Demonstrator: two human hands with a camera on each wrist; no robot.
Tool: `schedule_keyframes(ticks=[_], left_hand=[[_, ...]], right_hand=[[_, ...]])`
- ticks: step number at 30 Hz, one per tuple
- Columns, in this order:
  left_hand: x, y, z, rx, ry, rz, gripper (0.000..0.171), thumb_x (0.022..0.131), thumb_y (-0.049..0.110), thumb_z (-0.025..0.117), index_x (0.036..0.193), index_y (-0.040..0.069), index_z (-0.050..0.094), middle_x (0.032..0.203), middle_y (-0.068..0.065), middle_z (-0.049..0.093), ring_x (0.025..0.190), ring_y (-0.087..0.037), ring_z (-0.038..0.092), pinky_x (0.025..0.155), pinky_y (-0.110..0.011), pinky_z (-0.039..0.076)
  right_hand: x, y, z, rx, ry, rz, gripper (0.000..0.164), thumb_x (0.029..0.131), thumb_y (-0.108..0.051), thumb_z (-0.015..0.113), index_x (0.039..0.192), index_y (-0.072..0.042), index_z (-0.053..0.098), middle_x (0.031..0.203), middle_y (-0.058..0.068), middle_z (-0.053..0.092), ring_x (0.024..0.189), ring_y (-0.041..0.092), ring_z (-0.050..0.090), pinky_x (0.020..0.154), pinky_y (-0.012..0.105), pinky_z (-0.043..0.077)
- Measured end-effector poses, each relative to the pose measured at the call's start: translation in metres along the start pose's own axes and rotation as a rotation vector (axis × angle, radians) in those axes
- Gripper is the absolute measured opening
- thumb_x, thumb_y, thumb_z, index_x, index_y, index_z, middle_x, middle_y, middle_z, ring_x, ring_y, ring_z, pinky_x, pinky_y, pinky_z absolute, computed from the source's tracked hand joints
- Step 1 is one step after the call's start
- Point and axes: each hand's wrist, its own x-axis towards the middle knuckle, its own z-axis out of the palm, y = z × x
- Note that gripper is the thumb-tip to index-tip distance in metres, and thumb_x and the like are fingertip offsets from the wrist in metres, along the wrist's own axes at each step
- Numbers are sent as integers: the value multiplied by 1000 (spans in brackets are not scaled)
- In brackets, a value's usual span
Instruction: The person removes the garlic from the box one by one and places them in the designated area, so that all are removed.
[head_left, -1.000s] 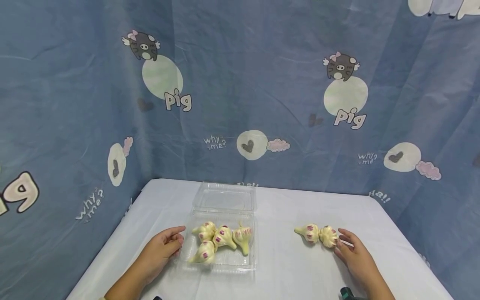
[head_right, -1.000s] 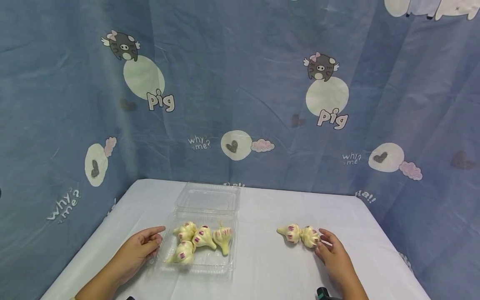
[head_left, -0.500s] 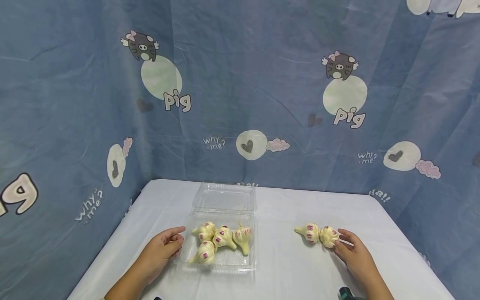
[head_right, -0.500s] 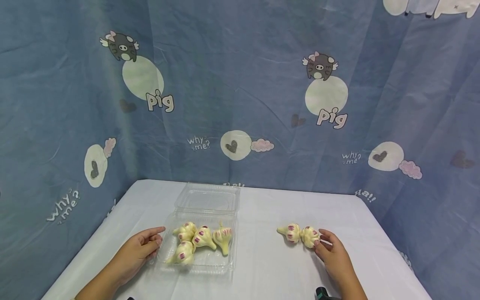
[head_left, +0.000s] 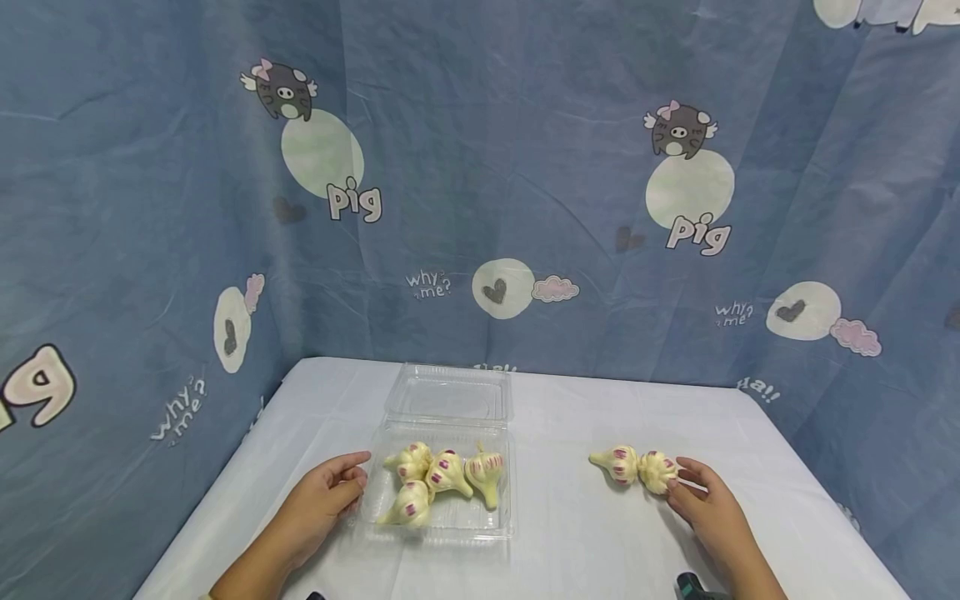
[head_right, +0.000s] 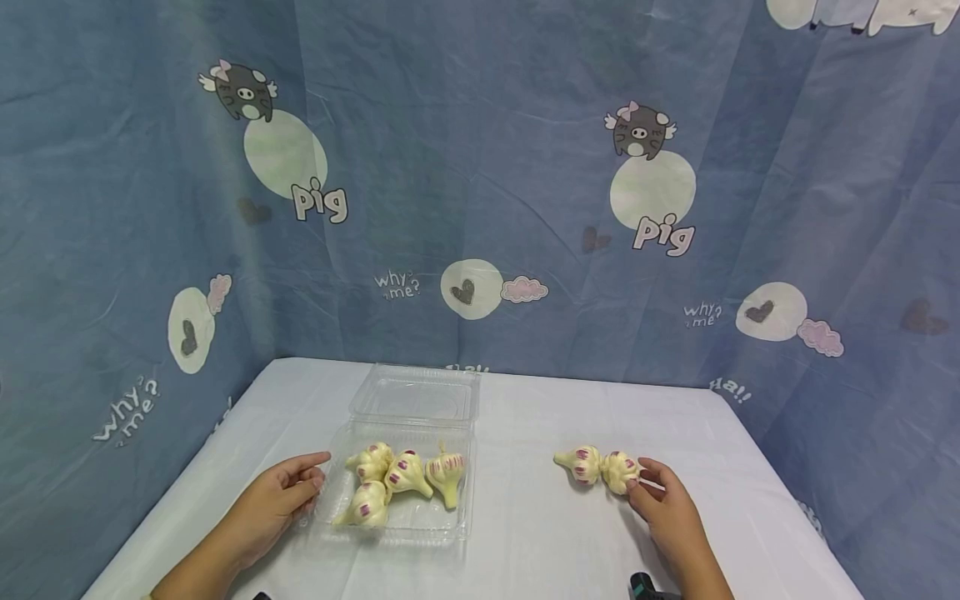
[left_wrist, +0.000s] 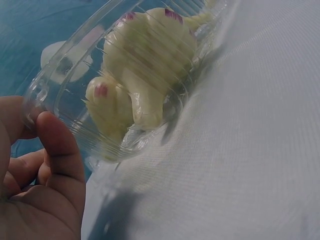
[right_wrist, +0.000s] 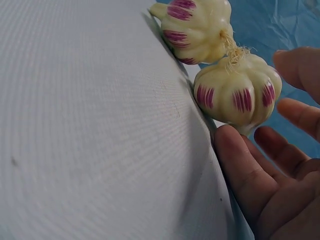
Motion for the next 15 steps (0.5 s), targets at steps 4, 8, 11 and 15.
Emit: schedule_keyframes(ticks=[4,8,11,15], left_hand=[[1,0,0,-2,2,-1,53,100,1,58,151,-9,45,101,-7,57,77,-11,53,65,-24,51],[1,0,0,5,7,-2,53,100,2,58,151,-8,45,101,-7,58,77,-11,53,65,-24,52],[1,0,-1,9,6,-8,53,101,2,58,151,-8,44,102,-7,57,77,-11,53,66,-24,52],[0,0,0,6,10,-18,53,101,1,57,152,-8,45,103,-7,57,78,-11,53,66,-25,52]], right_hand=[[0,-2,-1,-96,55,-3,70,105,-34,64,159,-1,34,157,30,38,144,48,45,101,41,58],[-1,-5,-3,-207,127,-4,71,104,-43,62,158,-3,38,157,30,42,143,48,46,107,58,50],[-4,-8,-3,-213,159,-16,69,105,-41,61,158,-2,38,157,30,42,144,48,45,110,61,46],[-9,-12,-3,-201,189,-58,65,105,-34,62,156,0,39,155,30,43,143,48,46,114,61,42]])
